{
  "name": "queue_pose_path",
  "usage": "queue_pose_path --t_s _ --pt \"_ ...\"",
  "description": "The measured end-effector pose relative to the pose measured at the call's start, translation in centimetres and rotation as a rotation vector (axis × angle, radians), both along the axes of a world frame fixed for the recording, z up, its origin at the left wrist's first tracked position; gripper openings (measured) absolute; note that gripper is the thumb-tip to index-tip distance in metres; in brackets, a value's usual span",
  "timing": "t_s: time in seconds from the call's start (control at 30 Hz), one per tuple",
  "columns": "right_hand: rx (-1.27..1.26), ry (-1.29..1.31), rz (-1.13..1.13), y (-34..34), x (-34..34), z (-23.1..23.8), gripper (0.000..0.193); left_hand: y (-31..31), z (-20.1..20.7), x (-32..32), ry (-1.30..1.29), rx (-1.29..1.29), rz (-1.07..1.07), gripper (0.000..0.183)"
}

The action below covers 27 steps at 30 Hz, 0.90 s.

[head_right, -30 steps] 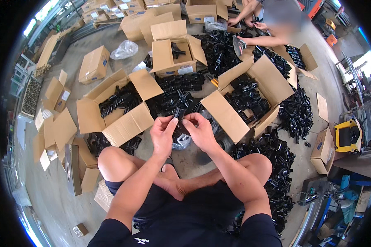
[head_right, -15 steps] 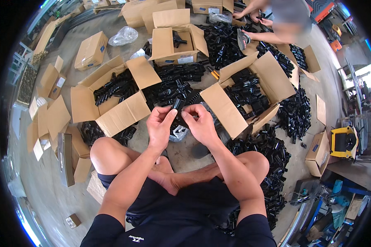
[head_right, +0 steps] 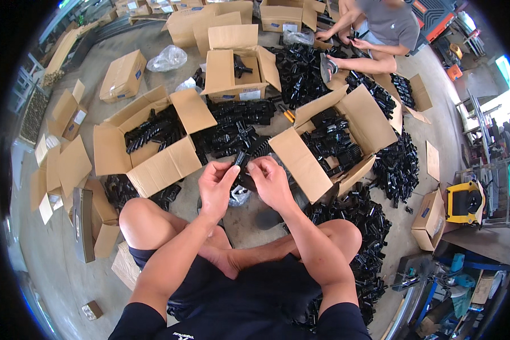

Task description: The person picks up black plastic components from various cardboard boxes on the floor, fits them together, and places the assembled items into a different box.

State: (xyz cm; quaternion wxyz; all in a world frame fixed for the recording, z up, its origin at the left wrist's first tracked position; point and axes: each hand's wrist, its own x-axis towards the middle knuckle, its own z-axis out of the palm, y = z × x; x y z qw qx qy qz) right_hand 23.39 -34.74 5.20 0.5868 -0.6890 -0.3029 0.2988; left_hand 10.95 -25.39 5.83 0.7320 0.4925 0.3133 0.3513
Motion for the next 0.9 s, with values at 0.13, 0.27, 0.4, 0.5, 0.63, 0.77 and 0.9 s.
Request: queue_pose_path --t_s 0.13,0.27,0.4,0.5,0.63,0.77,0.9 --pt "0.023 0.052 -0.006 -0.4 -0.6 0.9 0.011 -0.2 0.1 0.2 0.020 0.025 -0.004 0.010" --pt "-0.075 0.001 -0.019 -0.1 -1.2 1.0 0.017 -0.1 -0.5 -0.3 0.008 0.011 0.002 0.009" --pt "-0.013 0.009 -0.021 -0.2 -1.0 1.0 0.018 0.1 -0.6 0.1 0.002 0.019 0.004 0.012" --pt "-0.084 -0.052 -0.026 -0.4 -0.8 0.9 0.020 -0.2 -0.3 0.0 0.009 0.000 -0.020 0.013" --pt "-0.085 -0.057 -0.012 -0.5 -1.0 1.9 0.021 -0.1 -0.6 -0.2 0.011 0.001 -0.015 0.012" --pt "-0.137 0.001 -0.028 -0.3 -1.4 2.6 0.019 0.0 -0.6 -0.2 -0.024 0.003 -0.025 0.012" --pt "-0.140 -0.026 -0.004 -0.4 -0.6 1.5 0.019 0.1 -0.4 -0.1 -0.005 0.009 -0.017 0.013"
